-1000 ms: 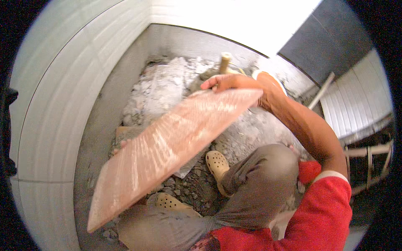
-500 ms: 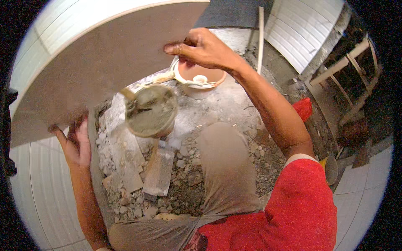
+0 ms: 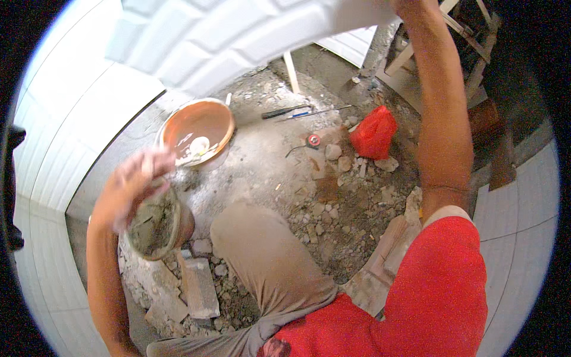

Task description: The person is installing white wall tiles in a small room. They handle a bucket of reddish liquid, place tiles against the wall, and use a brush to apply a mixture from a bucket onto the wall surface.

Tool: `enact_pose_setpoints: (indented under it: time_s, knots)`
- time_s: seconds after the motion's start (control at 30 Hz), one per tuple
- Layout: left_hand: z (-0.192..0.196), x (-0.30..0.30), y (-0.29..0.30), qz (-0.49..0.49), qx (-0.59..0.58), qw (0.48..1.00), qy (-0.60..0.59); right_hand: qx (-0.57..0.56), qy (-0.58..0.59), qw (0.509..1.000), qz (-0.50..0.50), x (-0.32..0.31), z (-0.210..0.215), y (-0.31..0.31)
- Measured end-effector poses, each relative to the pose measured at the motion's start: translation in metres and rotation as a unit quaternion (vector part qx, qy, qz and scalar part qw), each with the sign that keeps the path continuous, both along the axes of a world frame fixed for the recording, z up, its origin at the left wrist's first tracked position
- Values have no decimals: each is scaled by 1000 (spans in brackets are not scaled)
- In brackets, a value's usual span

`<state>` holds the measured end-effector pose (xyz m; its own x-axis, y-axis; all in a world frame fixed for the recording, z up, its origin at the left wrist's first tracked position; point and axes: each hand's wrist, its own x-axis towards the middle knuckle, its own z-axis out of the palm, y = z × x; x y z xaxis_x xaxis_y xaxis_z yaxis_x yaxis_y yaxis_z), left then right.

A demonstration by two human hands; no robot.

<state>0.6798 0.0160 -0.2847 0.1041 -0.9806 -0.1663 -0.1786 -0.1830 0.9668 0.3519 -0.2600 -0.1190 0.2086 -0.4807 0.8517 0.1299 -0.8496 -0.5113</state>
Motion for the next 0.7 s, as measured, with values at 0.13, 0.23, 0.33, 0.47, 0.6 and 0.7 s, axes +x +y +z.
enact_pose_setpoints:
  time_s: [0.13,0.23,0.33,0.47,0.6,0.7]
  knots:
    - [-14,-3,41,-90,103,989,-47,70,116,969,-209,-39,-24,-74]
    - [-25,-3,74,-42,189,981,15,-44,221,863,-451,-42,-69,-139]
    - [-42,-5,98,35,220,975,16,-89,365,748,-546,-37,-119,-207]
    - [-49,-3,126,116,255,959,41,14,462,728,-507,-34,-170,-262]
    - [-55,4,144,167,299,939,45,49,481,728,-485,-27,-206,-292]
    - [-65,7,151,217,315,922,63,64,499,716,-485,-21,-222,-315]
